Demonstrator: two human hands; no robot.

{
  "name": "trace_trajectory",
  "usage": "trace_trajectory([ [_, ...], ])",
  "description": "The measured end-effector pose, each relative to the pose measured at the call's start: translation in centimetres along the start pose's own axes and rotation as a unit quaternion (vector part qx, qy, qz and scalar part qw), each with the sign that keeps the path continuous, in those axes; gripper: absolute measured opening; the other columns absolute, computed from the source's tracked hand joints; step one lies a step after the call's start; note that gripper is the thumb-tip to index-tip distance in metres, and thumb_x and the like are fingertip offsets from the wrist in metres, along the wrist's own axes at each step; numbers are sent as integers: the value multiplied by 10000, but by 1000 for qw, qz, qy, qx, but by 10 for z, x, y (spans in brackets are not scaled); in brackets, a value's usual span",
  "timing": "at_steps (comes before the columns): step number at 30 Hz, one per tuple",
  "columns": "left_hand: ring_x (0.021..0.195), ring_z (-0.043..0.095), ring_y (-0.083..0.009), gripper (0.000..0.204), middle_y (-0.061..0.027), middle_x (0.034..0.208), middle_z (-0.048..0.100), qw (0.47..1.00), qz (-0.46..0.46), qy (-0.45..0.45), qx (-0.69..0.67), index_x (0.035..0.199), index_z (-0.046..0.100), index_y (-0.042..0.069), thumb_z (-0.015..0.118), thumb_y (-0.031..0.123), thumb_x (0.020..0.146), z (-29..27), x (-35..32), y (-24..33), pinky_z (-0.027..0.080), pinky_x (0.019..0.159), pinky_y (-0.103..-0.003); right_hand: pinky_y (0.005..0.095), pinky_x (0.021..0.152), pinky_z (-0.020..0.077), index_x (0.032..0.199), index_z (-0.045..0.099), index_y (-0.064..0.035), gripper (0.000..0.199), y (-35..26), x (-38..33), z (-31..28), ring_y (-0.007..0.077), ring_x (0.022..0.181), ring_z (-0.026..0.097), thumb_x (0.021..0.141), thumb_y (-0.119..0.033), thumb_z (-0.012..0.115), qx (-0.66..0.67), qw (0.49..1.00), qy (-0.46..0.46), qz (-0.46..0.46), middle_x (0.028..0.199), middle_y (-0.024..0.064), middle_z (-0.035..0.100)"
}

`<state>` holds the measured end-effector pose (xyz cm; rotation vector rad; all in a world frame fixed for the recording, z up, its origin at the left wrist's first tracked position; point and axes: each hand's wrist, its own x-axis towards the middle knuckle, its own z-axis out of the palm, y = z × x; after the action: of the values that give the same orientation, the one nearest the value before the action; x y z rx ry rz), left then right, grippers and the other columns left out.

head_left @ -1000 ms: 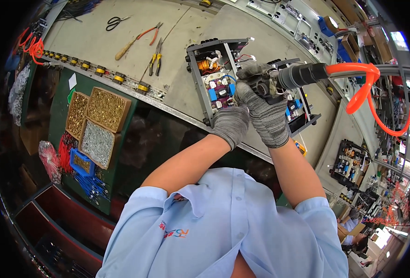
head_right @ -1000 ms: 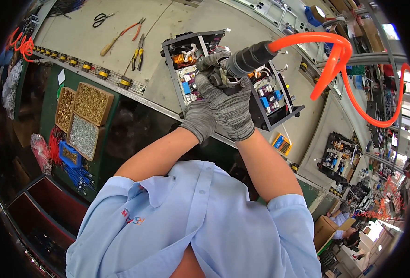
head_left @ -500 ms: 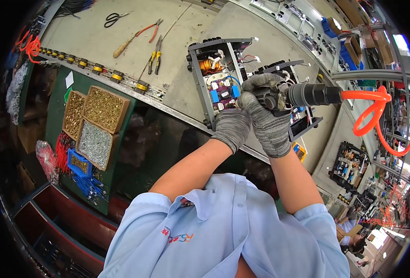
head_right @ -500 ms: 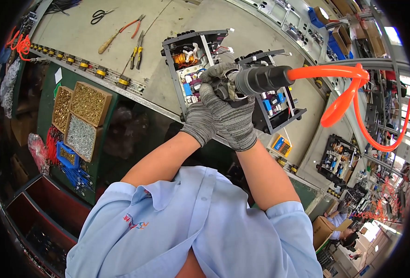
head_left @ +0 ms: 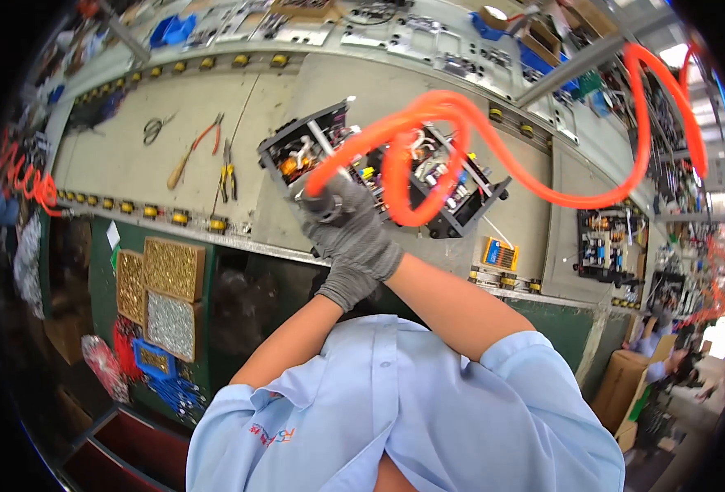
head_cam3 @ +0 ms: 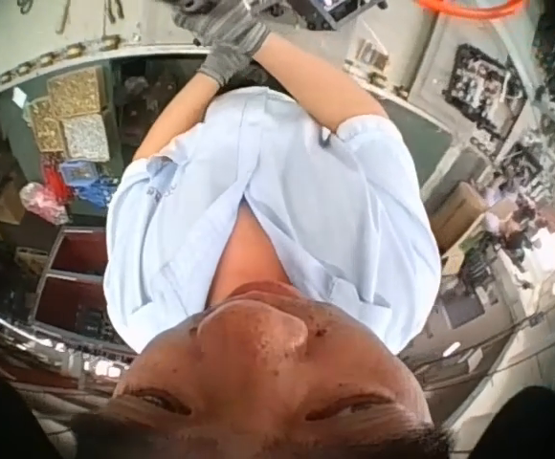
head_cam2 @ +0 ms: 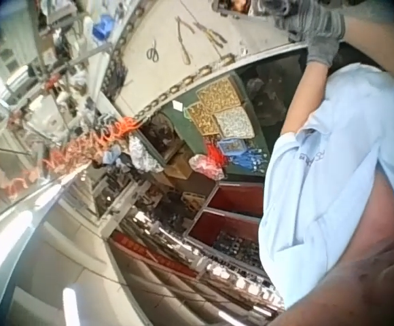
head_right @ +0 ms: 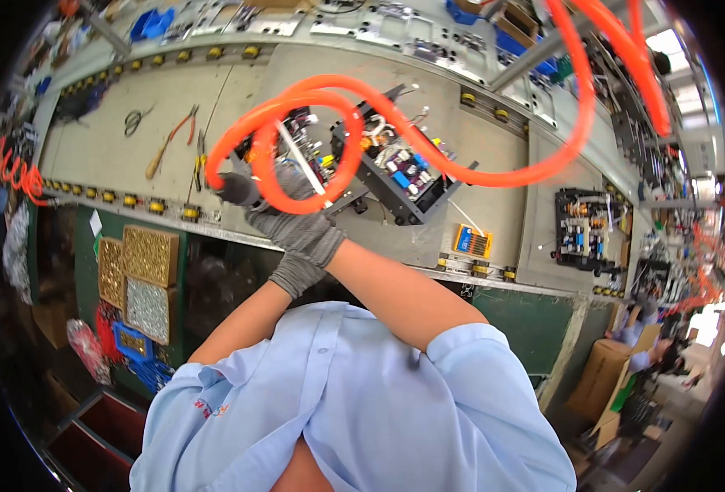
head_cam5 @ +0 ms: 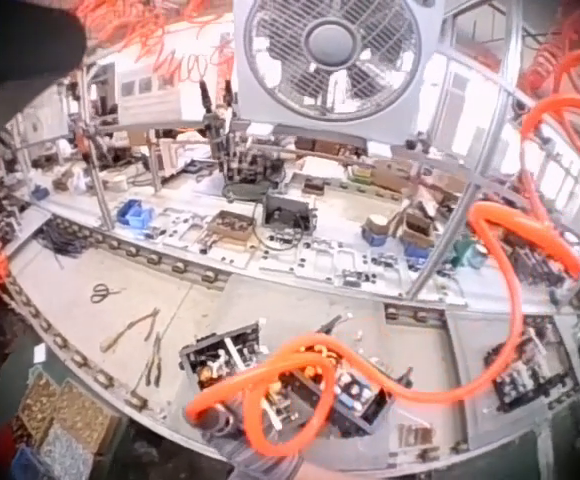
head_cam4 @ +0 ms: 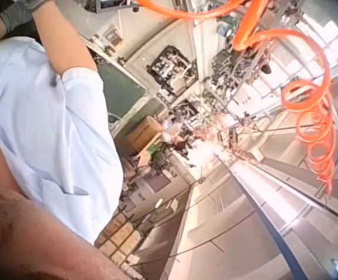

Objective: Assembling and organizing electronic circuit boards at a warehouse workstation.

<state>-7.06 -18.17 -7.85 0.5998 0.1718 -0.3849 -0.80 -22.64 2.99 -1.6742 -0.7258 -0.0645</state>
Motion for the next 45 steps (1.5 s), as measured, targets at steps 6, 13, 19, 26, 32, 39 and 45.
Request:
trace_trajectory([
  [6, 539, 591, -137, 194, -62, 798, 656, 913, -176, 80, 358, 1076, 570, 45, 527, 217, 997, 35, -11, 31, 410, 397, -269, 283, 789, 551, 1133, 628, -38, 358, -16, 4, -59, 132, 912, 643, 803, -36, 764, 246, 966, 54, 65, 1015, 56, 662],
  [13, 580, 599, -107, 308, -58, 761, 662, 913, -194, 99, 346, 1101, 668, 11, 592, 289, 993, 88, 17, 49, 460, 465, -248, 340, 703, 599, 1085, 634, -56, 298, -77, -53, -193, 168, 760, 670, 819, -30, 766, 301, 914, 256, 90, 952, 63, 671],
  [19, 726, 621, -90, 325, -59, 917, 709, 893, -189, -29, 408, 1223, 642, -17, 599, 215, 999, 92, 65, 51, 516, 605, -241, 358, 812, 592, 1094, 634, -46, 313, -83, -81, -222, 198, 872, 676, 808, -33, 762, 222, 871, 428, 92, 997, 81, 673],
  [26, 911, 717, -232, 390, -161, 1139, 687, 949, -269, -49, 155, 1328, 523, -25, 553, 215, 1022, 86, 90, 60, 595, 693, -279, 425, 912, 570, 1150, 624, -71, 404, -76, -64, -219, 251, 975, 684, 783, 1, 776, 282, 854, 434, 58, 1050, 96, 680],
  [32, 835, 703, -146, 304, -129, 1012, 724, 958, -241, -77, 135, 1173, 628, 7, 540, 260, 1030, 74, 98, 68, 538, 587, -222, 429, 935, 560, 1176, 610, -79, 433, -61, -42, -214, 249, 1001, 678, 783, 50, 740, 290, 860, 418, 49, 1087, 97, 674],
  [39, 675, 657, -102, 307, -65, 859, 700, 965, -252, -7, 80, 1044, 673, 34, 576, 324, 1022, 80, 99, 64, 476, 474, -197, 476, 1018, 495, 1207, 606, -120, 435, -52, -37, -212, 237, 1042, 648, 818, 19, 741, 296, 869, 392, 59, 1126, 70, 652],
  [45, 456, 525, -75, 305, 8, 683, 595, 944, -320, 15, 75, 939, 639, 72, 592, 364, 1014, 97, 105, 56, 393, 362, -193, 456, 999, 497, 1195, 609, -142, 436, -53, -48, -224, 233, 1022, 636, 811, 0, 759, 286, 888, 358, 26, 1114, 60, 641],
])
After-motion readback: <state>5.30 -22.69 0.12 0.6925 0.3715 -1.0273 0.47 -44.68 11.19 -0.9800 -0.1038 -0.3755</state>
